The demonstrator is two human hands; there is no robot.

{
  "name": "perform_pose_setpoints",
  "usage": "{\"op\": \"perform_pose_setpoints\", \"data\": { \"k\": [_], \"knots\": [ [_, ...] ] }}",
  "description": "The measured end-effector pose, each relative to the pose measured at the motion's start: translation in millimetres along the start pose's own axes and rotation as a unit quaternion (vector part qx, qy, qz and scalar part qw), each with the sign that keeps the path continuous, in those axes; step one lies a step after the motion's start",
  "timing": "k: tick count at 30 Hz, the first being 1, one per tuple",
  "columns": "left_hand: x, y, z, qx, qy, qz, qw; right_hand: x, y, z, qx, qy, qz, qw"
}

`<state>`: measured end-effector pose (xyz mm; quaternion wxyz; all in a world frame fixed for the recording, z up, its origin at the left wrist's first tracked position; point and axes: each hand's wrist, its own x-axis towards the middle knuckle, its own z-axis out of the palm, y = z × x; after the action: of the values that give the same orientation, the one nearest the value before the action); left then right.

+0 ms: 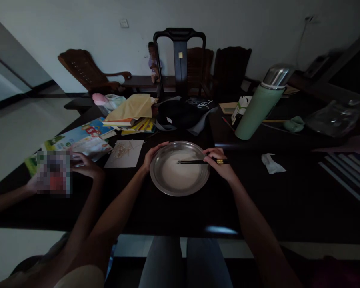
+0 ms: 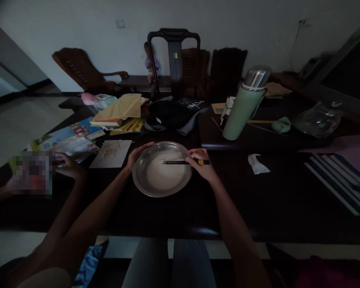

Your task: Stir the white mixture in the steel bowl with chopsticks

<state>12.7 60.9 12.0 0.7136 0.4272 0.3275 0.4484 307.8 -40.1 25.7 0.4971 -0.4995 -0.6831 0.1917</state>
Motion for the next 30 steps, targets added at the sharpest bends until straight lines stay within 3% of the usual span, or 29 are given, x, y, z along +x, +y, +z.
{"op": "perform_pose_setpoints", "data": {
  "k": [3, 9, 15, 21, 27, 30],
  "knots": [
    [-0.2, 0.5, 1.5, 0.008, 0.008, -0.001, 1.0, -0.1, 1.1, -7.4, 0.028, 0.046, 0.008, 0.999],
    [-0.4, 0.7, 1.5, 0.002, 0.001, 0.003, 1.0, -1.3, -1.9, 0.4, 0.027, -0.034, -0.001, 0.999],
    [-0.8, 0.8, 1.5, 0.014, 0.005, 0.005, 1.0, 0.0, 3.4, -7.7, 0.031, 0.052, 0.019, 0.998],
    [-1.0, 0.5, 1.5, 0.015, 0.001, 0.012, 1.0, -1.0, -0.4, 0.8, 0.019, -0.026, 0.012, 0.999],
    [-1.3, 1.1, 2.7, 0.004, 0.004, 0.001, 1.0, -0.1, 1.9, -7.5, 0.014, 0.055, 0.02, 0.998],
    [-1.9, 2.4, 4.1, 0.012, 0.018, 0.001, 1.0, -0.3, -0.6, -7.0, 0.037, 0.021, 0.008, 0.999]
  ]
}}
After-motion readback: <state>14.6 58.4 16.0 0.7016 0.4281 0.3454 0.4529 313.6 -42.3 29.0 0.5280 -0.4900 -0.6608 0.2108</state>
